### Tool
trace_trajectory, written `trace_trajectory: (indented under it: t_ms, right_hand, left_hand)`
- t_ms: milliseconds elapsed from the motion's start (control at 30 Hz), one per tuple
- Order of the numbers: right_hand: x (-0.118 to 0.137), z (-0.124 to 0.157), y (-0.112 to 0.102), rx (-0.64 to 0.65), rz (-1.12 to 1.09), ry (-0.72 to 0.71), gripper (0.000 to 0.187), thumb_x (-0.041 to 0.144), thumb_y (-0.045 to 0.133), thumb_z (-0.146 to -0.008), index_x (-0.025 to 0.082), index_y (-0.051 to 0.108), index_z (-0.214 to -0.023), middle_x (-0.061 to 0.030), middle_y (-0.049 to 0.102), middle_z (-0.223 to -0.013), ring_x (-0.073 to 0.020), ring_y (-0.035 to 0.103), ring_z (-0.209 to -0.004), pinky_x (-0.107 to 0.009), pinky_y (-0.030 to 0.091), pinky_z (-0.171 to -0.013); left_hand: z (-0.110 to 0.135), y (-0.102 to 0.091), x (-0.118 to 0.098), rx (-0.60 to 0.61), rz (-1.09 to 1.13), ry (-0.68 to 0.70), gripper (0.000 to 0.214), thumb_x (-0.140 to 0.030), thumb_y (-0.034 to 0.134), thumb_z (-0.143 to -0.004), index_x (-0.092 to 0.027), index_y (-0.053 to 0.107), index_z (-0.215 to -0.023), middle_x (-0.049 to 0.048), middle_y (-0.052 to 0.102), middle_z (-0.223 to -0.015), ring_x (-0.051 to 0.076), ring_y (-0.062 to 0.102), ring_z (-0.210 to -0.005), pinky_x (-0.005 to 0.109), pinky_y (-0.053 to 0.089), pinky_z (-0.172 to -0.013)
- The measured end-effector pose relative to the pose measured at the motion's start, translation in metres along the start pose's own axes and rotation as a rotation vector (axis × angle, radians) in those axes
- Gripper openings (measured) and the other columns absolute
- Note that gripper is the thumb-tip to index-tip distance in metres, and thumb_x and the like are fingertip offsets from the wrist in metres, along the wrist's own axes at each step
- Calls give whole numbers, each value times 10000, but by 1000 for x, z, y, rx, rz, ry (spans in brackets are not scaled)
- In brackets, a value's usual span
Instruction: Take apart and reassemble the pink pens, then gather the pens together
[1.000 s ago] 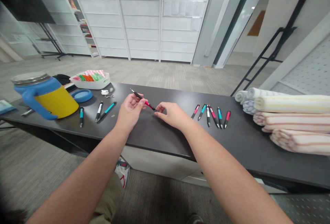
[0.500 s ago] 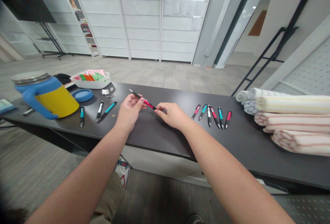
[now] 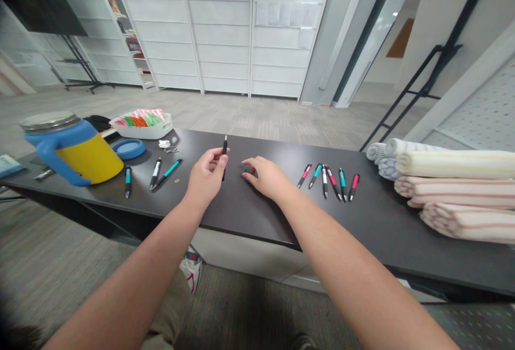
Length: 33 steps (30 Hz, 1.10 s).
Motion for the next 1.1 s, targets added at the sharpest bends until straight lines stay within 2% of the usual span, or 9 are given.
trace_trajectory:
  t_ms: [133, 233, 300, 400, 500, 700, 967, 1100]
  right_hand:
    - [1, -6, 5, 38, 59, 12, 121, 260, 678, -973, 220, 784, -1014, -66, 739, -970, -199, 671, -894, -311, 485, -837]
    - [-4, -6, 0, 0, 13, 56, 94, 248, 701, -945, 226, 790, -925, -53, 767, -940, -192, 673, -837, -308, 492, -796]
    - [-10, -4, -8, -62, -79, 110, 103, 290, 710, -935, 234, 796, -935, -40, 776, -894, -181, 668, -772, -306, 503, -754]
    - [-16, 0, -22, -177, -325, 215, 220, 400, 705, -920, 216, 799, -995, -41, 768, -827, -172, 652, -675, -304, 518, -653]
    - [-15, 4, -32, -260, -487, 237, 342, 495, 728, -880, 196, 797, -1030, -59, 767, -836, -172, 644, -654, -308, 531, -609]
    - [-7, 6, -33, -295, -439, 188, 362, 506, 754, -867, 217, 800, -1079, -46, 763, -837, -166, 644, -674, -318, 532, -663]
    - [-9, 7, -32, -292, -381, 179, 309, 474, 737, -891, 236, 802, -1077, -48, 777, -870, -176, 658, -697, -319, 520, -663]
    - [-10, 6, -31, -282, -375, 172, 317, 488, 726, -896, 232, 801, -1068, -53, 782, -875, -178, 659, -686, -325, 523, -667]
  left_hand:
    - [4, 4, -8, 82, -223, 208, 265, -337, 553, -1024, -228, 701, -1216, 84, 691, -1078, 220, 632, -1006, 363, 493, -968]
    - [5, 6, -8, 117, -279, 244, 252, -294, 539, -1027, -233, 698, -1213, 101, 691, -1156, 247, 626, -1103, 400, 472, -1030]
    - [4, 7, -6, 114, -310, 211, 250, -284, 536, -1026, -241, 701, -1208, 104, 683, -1163, 254, 628, -1120, 410, 475, -1039]
    - [2, 6, -1, 91, -344, 140, 249, -281, 547, -1016, -255, 710, -1203, 98, 666, -1138, 252, 643, -1088, 409, 496, -1017]
    - [2, 6, 2, 87, -349, 110, 254, -288, 552, -1011, -260, 719, -1200, 96, 649, -1120, 247, 651, -1048, 404, 511, -985]
    - [4, 7, 2, 119, -364, 90, 263, -282, 559, -1003, -279, 739, -1194, 89, 626, -1083, 237, 643, -972, 382, 516, -907]
    - [5, 12, -3, 210, -443, 146, 255, -266, 506, -1017, -243, 697, -1185, 114, 714, -1102, 286, 636, -1025, 435, 481, -964]
    - [8, 15, -6, 223, -481, 175, 222, -295, 503, -1021, -248, 670, -1159, 101, 727, -1071, 277, 656, -1003, 398, 489, -920]
Point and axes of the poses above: each hand's wrist, its own z-axis away from the middle knuckle, its own y-axis out of the palm, x = y × z, the point moved 1 cm from there along -z, towards the middle knuckle
